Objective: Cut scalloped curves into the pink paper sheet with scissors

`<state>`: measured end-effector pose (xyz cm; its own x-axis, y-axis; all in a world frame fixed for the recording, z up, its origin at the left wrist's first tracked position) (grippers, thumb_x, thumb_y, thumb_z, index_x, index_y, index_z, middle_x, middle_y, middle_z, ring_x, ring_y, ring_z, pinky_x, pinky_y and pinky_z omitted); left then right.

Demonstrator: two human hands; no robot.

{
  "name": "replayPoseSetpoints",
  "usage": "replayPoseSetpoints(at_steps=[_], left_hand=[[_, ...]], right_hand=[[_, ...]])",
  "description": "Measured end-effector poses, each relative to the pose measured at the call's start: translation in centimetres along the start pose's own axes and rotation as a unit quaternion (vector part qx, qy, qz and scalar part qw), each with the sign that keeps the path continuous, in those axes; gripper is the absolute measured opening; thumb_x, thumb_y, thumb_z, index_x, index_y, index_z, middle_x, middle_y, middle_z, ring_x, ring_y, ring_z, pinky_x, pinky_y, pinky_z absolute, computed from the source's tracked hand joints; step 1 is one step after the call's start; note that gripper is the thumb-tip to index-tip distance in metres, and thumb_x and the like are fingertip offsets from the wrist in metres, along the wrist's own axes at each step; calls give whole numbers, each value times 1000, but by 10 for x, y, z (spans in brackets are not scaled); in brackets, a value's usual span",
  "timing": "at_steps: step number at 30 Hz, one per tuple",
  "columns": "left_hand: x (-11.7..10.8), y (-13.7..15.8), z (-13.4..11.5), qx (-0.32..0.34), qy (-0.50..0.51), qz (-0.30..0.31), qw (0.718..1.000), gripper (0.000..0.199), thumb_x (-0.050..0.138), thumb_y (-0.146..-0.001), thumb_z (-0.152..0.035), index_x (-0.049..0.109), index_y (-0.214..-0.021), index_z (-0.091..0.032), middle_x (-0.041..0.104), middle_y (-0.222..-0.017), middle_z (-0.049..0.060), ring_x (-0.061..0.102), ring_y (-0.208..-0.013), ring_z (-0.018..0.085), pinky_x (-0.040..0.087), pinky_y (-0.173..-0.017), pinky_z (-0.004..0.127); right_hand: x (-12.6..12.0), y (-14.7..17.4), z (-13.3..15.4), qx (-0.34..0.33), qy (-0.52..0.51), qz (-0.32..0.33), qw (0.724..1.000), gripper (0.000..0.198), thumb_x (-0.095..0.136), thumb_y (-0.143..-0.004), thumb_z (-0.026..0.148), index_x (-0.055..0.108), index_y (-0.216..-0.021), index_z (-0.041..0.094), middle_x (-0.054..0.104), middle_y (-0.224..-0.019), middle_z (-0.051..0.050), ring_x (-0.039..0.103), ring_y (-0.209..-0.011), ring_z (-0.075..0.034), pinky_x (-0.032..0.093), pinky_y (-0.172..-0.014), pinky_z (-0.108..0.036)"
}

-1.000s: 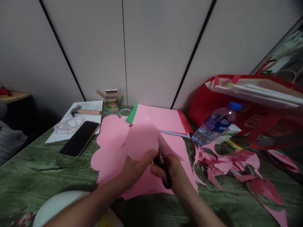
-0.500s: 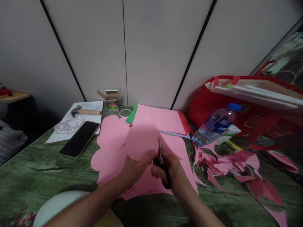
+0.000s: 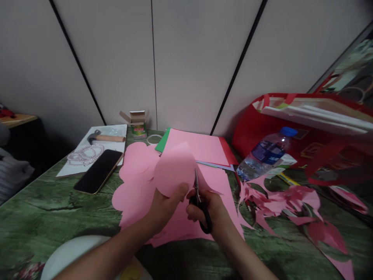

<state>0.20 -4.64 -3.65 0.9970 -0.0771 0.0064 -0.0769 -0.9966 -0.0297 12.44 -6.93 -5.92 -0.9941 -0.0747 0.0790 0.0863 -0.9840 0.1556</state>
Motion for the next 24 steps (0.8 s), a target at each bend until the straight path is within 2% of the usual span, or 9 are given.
replayPoseSetpoints(at_steps=[4, 10, 18, 24], left_hand=[[1, -1, 0, 9, 6, -8, 1000, 27, 55, -71, -33, 47, -51, -18, 55, -49, -2, 54, -48, 12, 43, -44, 22], [1, 0, -3, 25, 10, -1, 1000, 26, 54, -73, -33, 48, -53, -18, 54, -48, -3, 53, -45, 10, 43, -43, 21], [1, 3, -8, -12, -5, -41, 999, 24, 57, -70, -39, 54, -59, -17, 59, -52, -1, 56, -50, 14, 46, -47, 24], [-1, 3, -7, -2, -17, -43, 999, 18, 61, -68, -35, 59, -67, -17, 65, -64, 1, 60, -62, 14, 48, -56, 23]], right_hand=[[2, 2, 3, 0, -5, -3, 1000, 24, 66, -57, 24, 50, -74, 17, 48, -48, 8, 47, -40, -9, 39, -40, -22], [3, 4, 5, 5, -2, -1, 1000, 24, 65, -58, 25, 48, -74, 17, 47, -47, 8, 47, -38, -8, 38, -39, -21], [5, 5, 5, 26, 0, -1, 1000, 29, 69, -55, 30, 51, -73, 16, 50, -48, 7, 49, -40, -10, 40, -41, -23], [-2, 1, 3, -13, -9, 17, 1000, 31, 70, -57, 33, 53, -77, 16, 49, -54, 6, 48, -47, -9, 37, -46, -22]])
Point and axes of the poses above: each hand's wrist, its own y-axis away from the middle knuckle, its own x-axis out of the palm, z = x × y, the point moved 1 cm from there along -y, towards the middle knuckle
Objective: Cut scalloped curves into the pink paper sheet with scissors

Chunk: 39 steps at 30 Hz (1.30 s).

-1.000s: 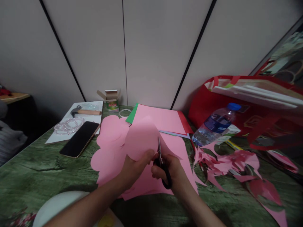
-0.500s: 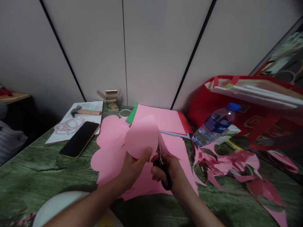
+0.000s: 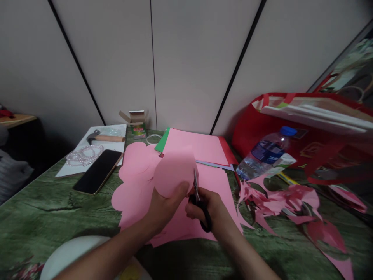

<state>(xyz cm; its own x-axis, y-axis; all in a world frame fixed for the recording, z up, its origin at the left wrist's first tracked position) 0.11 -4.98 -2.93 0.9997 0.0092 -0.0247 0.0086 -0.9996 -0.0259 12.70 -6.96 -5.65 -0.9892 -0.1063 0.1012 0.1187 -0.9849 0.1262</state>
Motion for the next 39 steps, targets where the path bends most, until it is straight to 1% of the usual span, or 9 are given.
replayPoseSetpoints(at_steps=[5, 9, 12, 17, 22, 27, 31, 35, 39], left_hand=[[0, 0, 1, -5, -10, 13, 1000, 19, 62, -68, -34, 59, -65, -16, 66, -70, 3, 59, -64, 15, 47, -57, 23], [2, 0, 0, -1, 6, 33, 999, 15, 60, -70, -32, 61, -71, -17, 67, -70, 2, 59, -63, 14, 46, -54, 22], [3, 0, -1, -4, 16, 50, 999, 15, 59, -71, -31, 61, -69, -17, 66, -67, 1, 59, -61, 14, 45, -51, 21], [2, 0, 2, -18, 18, 47, 999, 19, 60, -70, -34, 62, -75, -16, 67, -71, 3, 60, -63, 15, 45, -51, 22], [2, 1, 3, -23, 28, 53, 998, 22, 60, -70, -35, 63, -78, -14, 68, -74, 4, 61, -67, 17, 47, -55, 25], [2, 0, 1, -20, 54, 76, 995, 18, 58, -72, -34, 62, -78, -17, 67, -73, 1, 61, -67, 14, 46, -54, 22], [2, 0, 3, -26, 54, 72, 996, 18, 59, -72, -34, 62, -78, -17, 67, -74, 1, 60, -67, 13, 46, -54, 21], [2, 1, 5, -31, 55, 73, 995, 19, 59, -72, -34, 62, -80, -17, 67, -76, 1, 60, -69, 14, 46, -54, 21], [2, 0, 6, -28, 64, 77, 995, 18, 59, -72, -34, 62, -77, -16, 66, -72, 1, 59, -65, 13, 45, -52, 21]], right_hand=[[-4, 1, 4, -14, 0, 13, 1000, 33, 73, -57, 28, 52, -79, 16, 48, -57, 6, 44, -50, -8, 34, -48, -22], [-2, 3, 7, -20, -24, 9, 999, 32, 73, -58, 26, 49, -78, 17, 48, -57, 6, 41, -50, -8, 31, -48, -21], [-1, 5, 10, -24, -36, 10, 999, 33, 73, -58, 26, 49, -79, 17, 46, -58, 6, 38, -51, -7, 29, -48, -21], [-1, 6, 14, -40, -31, 14, 999, 31, 72, -60, 25, 51, -81, 17, 44, -61, 5, 36, -54, -8, 27, -48, -20], [-1, 4, 10, -59, -43, 27, 997, 30, 72, -61, 24, 54, -83, 17, 42, -59, 6, 34, -54, -8, 26, -47, -20], [-1, 4, 8, -61, -43, 26, 997, 30, 72, -60, 26, 55, -83, 17, 43, -59, 6, 34, -54, -8, 26, -47, -21], [-1, 3, 8, -58, -42, 23, 997, 33, 74, -58, 26, 55, -84, 17, 43, -58, 6, 35, -53, -8, 26, -47, -21], [-2, 2, 7, -62, -39, 29, 997, 31, 73, -59, 28, 54, -82, 18, 42, -58, 6, 34, -52, -8, 25, -46, -21], [-2, 2, 6, -66, -43, 33, 996, 30, 73, -59, 27, 52, -77, 18, 42, -57, 7, 33, -51, -8, 25, -46, -21]])
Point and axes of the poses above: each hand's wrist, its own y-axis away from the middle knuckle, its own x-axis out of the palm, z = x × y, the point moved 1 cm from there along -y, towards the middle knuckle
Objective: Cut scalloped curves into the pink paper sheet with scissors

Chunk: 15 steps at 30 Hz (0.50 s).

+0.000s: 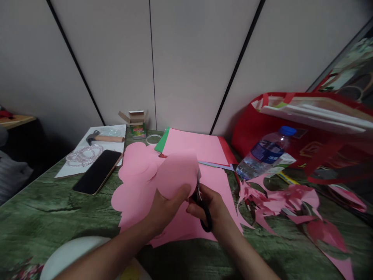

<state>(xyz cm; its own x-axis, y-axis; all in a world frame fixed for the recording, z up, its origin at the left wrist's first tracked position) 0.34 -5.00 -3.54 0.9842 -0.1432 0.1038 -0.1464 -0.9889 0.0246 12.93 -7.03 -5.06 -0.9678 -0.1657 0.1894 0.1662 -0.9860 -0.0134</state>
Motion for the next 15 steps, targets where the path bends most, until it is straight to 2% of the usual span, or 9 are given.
replayPoseSetpoints(at_steps=[15], left_hand=[[-1, -4, 2, 18, -21, -14, 1000, 21, 60, -70, -31, 56, -57, -15, 60, -56, 0, 54, -51, 10, 41, -45, 18]], right_hand=[[-2, 0, -1, 15, 39, -9, 999, 28, 71, -60, 29, 47, -71, 18, 45, -51, 7, 42, -47, -8, 30, -45, -21]])
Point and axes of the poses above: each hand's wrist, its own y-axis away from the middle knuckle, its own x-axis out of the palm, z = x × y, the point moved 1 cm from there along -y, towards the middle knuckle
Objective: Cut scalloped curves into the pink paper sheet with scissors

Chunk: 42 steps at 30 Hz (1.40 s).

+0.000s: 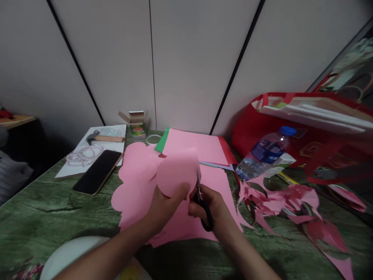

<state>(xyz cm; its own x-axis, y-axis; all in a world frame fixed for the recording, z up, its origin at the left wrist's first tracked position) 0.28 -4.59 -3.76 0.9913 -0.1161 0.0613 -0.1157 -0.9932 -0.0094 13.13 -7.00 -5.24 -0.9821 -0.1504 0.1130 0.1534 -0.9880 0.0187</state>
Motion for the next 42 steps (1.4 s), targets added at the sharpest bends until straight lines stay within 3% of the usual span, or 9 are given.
replayPoseSetpoints(at_steps=[10, 19, 26, 32, 36, 42], left_hand=[[2, 1, -4, -1, 12, 15, 1000, 24, 56, -71, -32, 53, -54, -15, 56, -44, -2, 48, -39, 8, 36, -37, 17], [0, 0, -2, 2, 5, -16, 1000, 24, 59, -70, -33, 50, -56, -16, 50, -49, -4, 43, -43, 7, 34, -40, 19], [0, -2, -3, 18, 14, -19, 1000, 31, 57, -72, -33, 43, -50, -16, 36, -44, -7, 29, -40, 5, 26, -38, 19], [-4, -4, -3, 31, -31, -65, 997, 42, 55, -72, -37, 33, -43, -18, 26, -39, -8, 22, -38, 5, 18, -37, 20], [-2, -2, -5, 9, -58, -69, 996, 41, 57, -71, -39, 38, -41, -17, 31, -35, -7, 26, -34, 5, 23, -35, 20], [4, 5, -11, -4, -30, -8, 1000, 25, 58, -71, -34, 58, -54, -16, 56, -44, -1, 52, -43, 11, 43, -44, 22]], right_hand=[[1, 1, 3, 12, 7, -11, 1000, 25, 67, -60, 29, 47, -69, 18, 48, -50, 7, 46, -44, -8, 35, -43, -20], [1, 1, 1, 22, 1, -17, 1000, 22, 66, -60, 28, 47, -67, 18, 48, -46, 8, 45, -40, -7, 36, -41, -20], [5, 1, 8, 41, 1, -32, 999, 19, 65, -59, 23, 47, -64, 17, 49, -46, 8, 45, -39, -6, 36, -40, -19], [10, 2, 9, 46, -7, -33, 998, 20, 66, -58, 24, 47, -62, 18, 46, -42, 9, 45, -37, -7, 36, -40, -20], [14, 3, 5, 47, -19, -38, 998, 22, 67, -59, 27, 47, -64, 18, 45, -44, 9, 44, -38, -7, 34, -40, -19], [11, 2, 3, -2, -36, -6, 999, 27, 69, -61, 31, 47, -69, 18, 50, -57, 4, 43, -50, -9, 35, -48, -22]])
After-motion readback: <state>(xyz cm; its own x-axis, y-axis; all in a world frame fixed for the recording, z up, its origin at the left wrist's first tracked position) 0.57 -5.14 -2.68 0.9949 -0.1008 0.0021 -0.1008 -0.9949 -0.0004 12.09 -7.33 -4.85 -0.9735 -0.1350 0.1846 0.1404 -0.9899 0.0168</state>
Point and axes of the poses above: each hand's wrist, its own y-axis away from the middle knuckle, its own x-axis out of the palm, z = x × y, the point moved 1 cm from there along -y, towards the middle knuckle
